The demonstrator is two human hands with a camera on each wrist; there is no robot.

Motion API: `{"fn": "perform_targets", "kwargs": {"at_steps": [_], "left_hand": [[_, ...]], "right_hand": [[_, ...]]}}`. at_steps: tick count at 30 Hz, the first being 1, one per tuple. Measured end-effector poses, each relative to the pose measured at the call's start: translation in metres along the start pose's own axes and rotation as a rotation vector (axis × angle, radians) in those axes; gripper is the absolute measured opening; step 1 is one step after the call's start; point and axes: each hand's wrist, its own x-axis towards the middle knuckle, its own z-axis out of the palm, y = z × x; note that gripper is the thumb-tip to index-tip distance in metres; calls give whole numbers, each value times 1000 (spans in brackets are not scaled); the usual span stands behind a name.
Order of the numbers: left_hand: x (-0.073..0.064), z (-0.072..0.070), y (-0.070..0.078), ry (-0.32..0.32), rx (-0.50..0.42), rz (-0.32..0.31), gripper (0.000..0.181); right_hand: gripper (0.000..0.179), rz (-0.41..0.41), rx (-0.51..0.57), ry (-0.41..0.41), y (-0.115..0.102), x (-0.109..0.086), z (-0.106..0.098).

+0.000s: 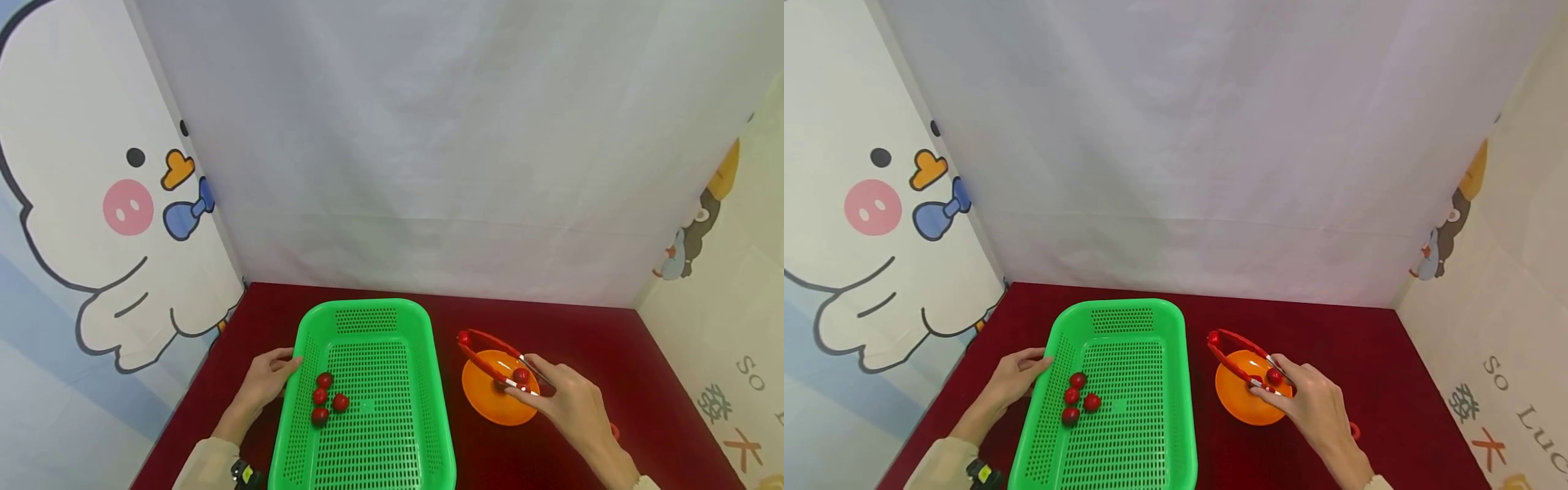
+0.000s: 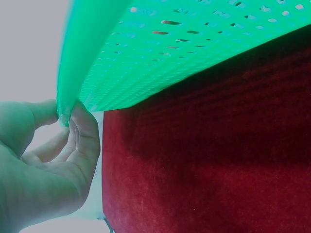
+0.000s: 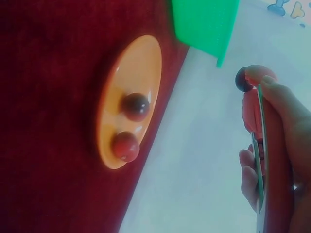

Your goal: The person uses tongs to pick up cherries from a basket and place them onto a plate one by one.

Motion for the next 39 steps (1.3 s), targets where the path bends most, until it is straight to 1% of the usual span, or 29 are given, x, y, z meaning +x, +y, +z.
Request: {"fn": "perform_targets", "kwargs": {"at_steps": [6, 14, 22, 30, 34, 39], "left_hand": [[-1, 1, 1, 6, 6, -3, 51], [-2, 2, 2, 5, -2, -1, 50], [-3, 1, 1, 10, -12, -6, 47], [-1, 1, 1, 9, -1, -5, 50], [-1, 1, 1, 9, -2, -7, 50], [-3, 1, 1, 8, -12, -8, 49]], "right_hand": [[58, 49, -19, -28, 6, -4, 1], [56, 57, -40, -38, 16, -10, 4], [55, 98, -64, -57, 24, -12, 7], [53, 167, -64, -134, 28, -14, 6], [53, 212, -58, -195, 29, -14, 5], [58, 270, -64, -270, 32, -14, 3]]}}
